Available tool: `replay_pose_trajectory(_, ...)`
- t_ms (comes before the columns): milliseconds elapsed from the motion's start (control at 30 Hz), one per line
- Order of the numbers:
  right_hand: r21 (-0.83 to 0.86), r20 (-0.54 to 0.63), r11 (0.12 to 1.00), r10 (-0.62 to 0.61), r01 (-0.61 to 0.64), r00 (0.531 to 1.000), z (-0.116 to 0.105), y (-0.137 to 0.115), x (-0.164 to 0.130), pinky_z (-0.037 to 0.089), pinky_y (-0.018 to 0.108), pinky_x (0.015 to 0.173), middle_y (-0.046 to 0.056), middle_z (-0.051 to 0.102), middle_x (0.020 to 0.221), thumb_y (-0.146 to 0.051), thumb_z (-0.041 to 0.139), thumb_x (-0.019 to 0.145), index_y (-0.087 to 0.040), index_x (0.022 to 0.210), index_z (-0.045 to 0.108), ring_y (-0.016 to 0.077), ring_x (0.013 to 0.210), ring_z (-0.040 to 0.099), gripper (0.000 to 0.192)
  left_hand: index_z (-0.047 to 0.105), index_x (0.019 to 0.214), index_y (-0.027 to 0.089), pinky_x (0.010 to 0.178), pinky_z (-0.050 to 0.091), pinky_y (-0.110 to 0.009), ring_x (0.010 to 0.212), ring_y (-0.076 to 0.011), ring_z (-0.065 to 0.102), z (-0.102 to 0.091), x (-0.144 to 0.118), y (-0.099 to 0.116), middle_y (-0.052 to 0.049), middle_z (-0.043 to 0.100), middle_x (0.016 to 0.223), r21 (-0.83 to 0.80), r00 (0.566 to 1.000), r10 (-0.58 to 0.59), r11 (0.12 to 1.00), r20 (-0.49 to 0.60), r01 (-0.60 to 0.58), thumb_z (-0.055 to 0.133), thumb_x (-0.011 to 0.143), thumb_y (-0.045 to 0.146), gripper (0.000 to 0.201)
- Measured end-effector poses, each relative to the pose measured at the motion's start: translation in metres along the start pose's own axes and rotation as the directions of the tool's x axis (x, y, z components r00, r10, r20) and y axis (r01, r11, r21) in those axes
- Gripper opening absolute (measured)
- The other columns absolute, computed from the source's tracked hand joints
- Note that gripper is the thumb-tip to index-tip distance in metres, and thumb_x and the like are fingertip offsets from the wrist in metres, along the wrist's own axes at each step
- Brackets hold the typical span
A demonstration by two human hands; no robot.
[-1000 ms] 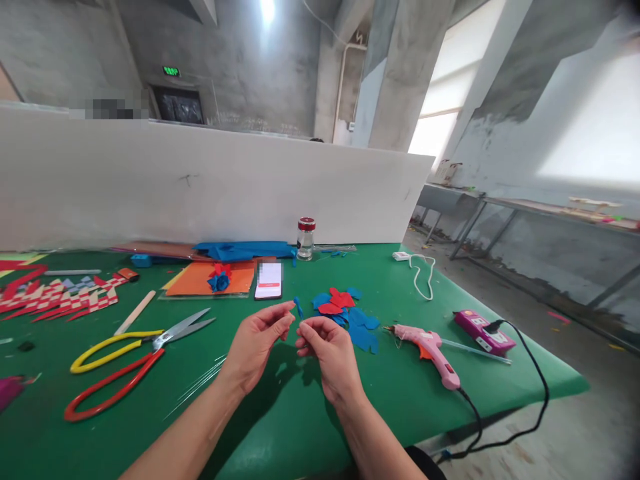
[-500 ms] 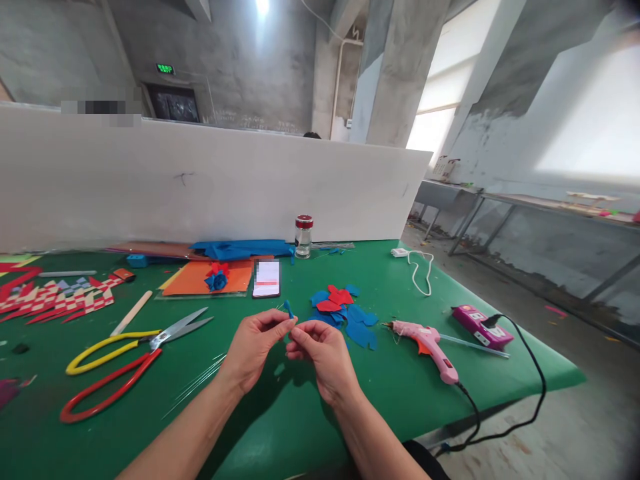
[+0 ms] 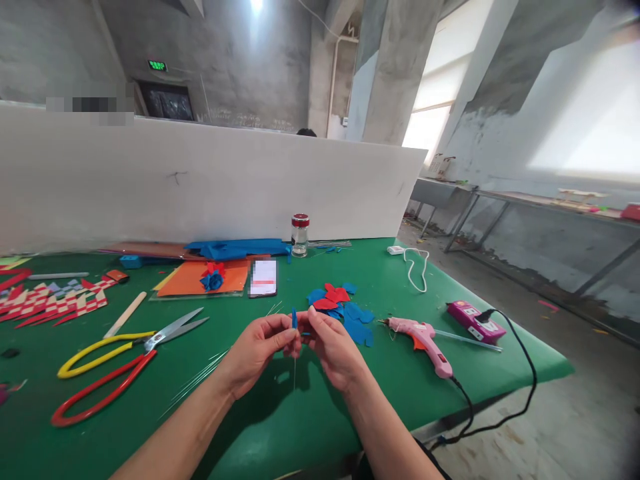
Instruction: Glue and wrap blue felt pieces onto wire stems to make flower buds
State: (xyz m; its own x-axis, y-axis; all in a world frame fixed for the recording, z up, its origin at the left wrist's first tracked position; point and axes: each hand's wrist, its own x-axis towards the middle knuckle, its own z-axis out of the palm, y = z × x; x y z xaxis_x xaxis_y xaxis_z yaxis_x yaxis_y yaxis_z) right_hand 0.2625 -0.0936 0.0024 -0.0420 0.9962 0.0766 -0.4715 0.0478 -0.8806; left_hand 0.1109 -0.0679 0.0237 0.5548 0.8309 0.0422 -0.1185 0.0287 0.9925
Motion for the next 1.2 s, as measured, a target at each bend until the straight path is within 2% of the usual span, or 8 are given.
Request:
replay_pose_trajectory(100, 0.005, -0.004, 1.000, -0.004, 0.004, 1.000, -0.003, 0.001, 0.000, 0.044, 0.024, 0.063, 0.001, 0.063, 0.069, -0.050, 0.079, 0.071, -0.016, 0.079, 0.072, 0.0116, 0.064, 0.055, 0.036, 0.062, 0.073, 0.015, 0.064, 0.042, -0.024, 0.063, -0.0109, 0.051, 0.001, 0.000, -0.001, 0.000, 0.060, 0.068, 0.013, 0.997, -0.052, 0.999, 0.050, 0.051, 0.071, 0.081, 0.038, 0.027)
replay_pose_trajectory(367, 0.124, -0.118, 0.991, -0.037, 0.051, 0.992, -0.007, -0.003, 0.003, 0.041, 0.020, 0.060, -0.003, 0.061, 0.067, -0.033, 0.090, 0.059, -0.017, 0.072, 0.067, 0.0076, 0.059, 0.052, 0.030, 0.070, 0.088, 0.014, 0.054, 0.031, -0.020, 0.058, -0.0076, 0.045, -0.002, 0.002, -0.006, -0.002, 0.063, 0.071, 0.036, 0.979, -0.201, 0.979, 0.033, 0.200, 0.074, 0.077, 0.047, 0.035)
replay_pose_trajectory(467, 0.158, -0.101, 0.985, -0.058, 0.074, 0.993, -0.012, -0.007, 0.004, 0.041, 0.018, 0.060, -0.004, 0.060, 0.068, -0.030, 0.091, 0.058, -0.017, 0.076, 0.069, 0.0067, 0.060, 0.052, 0.031, 0.071, 0.082, 0.014, 0.052, 0.029, -0.019, 0.056, -0.0068, 0.044, -0.003, 0.002, -0.006, -0.001, 0.063, 0.067, 0.056, 0.975, -0.222, 0.974, 0.008, 0.221, 0.078, 0.073, 0.047, 0.035)
replay_pose_trajectory(600, 0.312, -0.060, 0.950, 0.000, 0.018, 0.998, -0.014, -0.009, 0.005, 0.047, 0.020, 0.067, -0.001, 0.064, 0.078, -0.047, 0.085, 0.066, -0.018, 0.093, 0.072, 0.0083, 0.067, 0.057, 0.042, 0.069, 0.077, 0.014, 0.049, 0.026, -0.018, 0.051, -0.0052, 0.042, -0.003, 0.002, -0.006, 0.000, 0.062, 0.065, 0.026, 0.970, -0.245, 0.969, 0.006, 0.244, 0.079, 0.071, 0.046, 0.034)
replay_pose_trajectory(733, 0.200, 0.002, 0.977, 0.075, -0.074, 0.997, -0.011, -0.005, 0.004, 0.047, 0.020, 0.063, 0.002, 0.064, 0.072, -0.052, 0.082, 0.068, -0.013, 0.086, 0.073, 0.0085, 0.062, 0.057, 0.044, 0.069, 0.077, 0.014, 0.047, 0.023, -0.018, 0.048, -0.0043, 0.039, -0.003, 0.003, -0.007, 0.002, 0.059, 0.061, 0.021, 0.966, -0.259, 0.966, 0.010, 0.259, 0.079, 0.071, 0.047, 0.034)
replay_pose_trajectory(867, 0.169, -0.106, 0.985, 0.034, -0.016, 0.994, -0.007, -0.001, 0.003, 0.046, 0.020, 0.059, -0.002, 0.063, 0.065, -0.034, 0.091, 0.057, -0.015, 0.073, 0.070, 0.0073, 0.056, 0.055, 0.032, 0.069, 0.077, 0.015, 0.046, 0.024, -0.018, 0.048, -0.0044, 0.040, -0.003, 0.003, -0.008, 0.002, 0.059, 0.060, 0.044, 0.967, -0.252, 0.967, 0.019, 0.251, 0.079, 0.071, 0.047, 0.035)
replay_pose_trajectory(1033, 0.168, -0.214, 0.985, 0.011, 0.026, 0.977, -0.004, -0.002, 0.003, 0.046, 0.021, 0.057, -0.003, 0.065, 0.060, -0.033, 0.092, 0.051, -0.017, 0.068, 0.068, 0.0086, 0.053, 0.056, 0.033, 0.066, 0.072, 0.014, 0.045, 0.022, -0.018, 0.048, -0.0040, 0.039, -0.001, 0.005, -0.008, 0.001, 0.059, 0.063, 0.070, 0.972, -0.235, 0.969, -0.016, 0.236, 0.080, 0.070, 0.046, 0.035)
replay_pose_trajectory(1200, 0.091, -0.261, 0.995, -0.022, 0.047, 0.965, -0.002, -0.004, 0.003, 0.046, 0.022, 0.059, -0.001, 0.066, 0.058, -0.037, 0.092, 0.050, -0.016, 0.067, 0.071, 0.0091, 0.053, 0.055, 0.034, 0.063, 0.067, 0.014, 0.044, 0.020, -0.018, 0.048, -0.0034, 0.033, 0.000, 0.006, -0.009, 0.006, 0.047, 0.058, 0.072, 0.982, -0.182, 0.980, -0.058, 0.186, 0.083, 0.066, 0.043, 0.034)
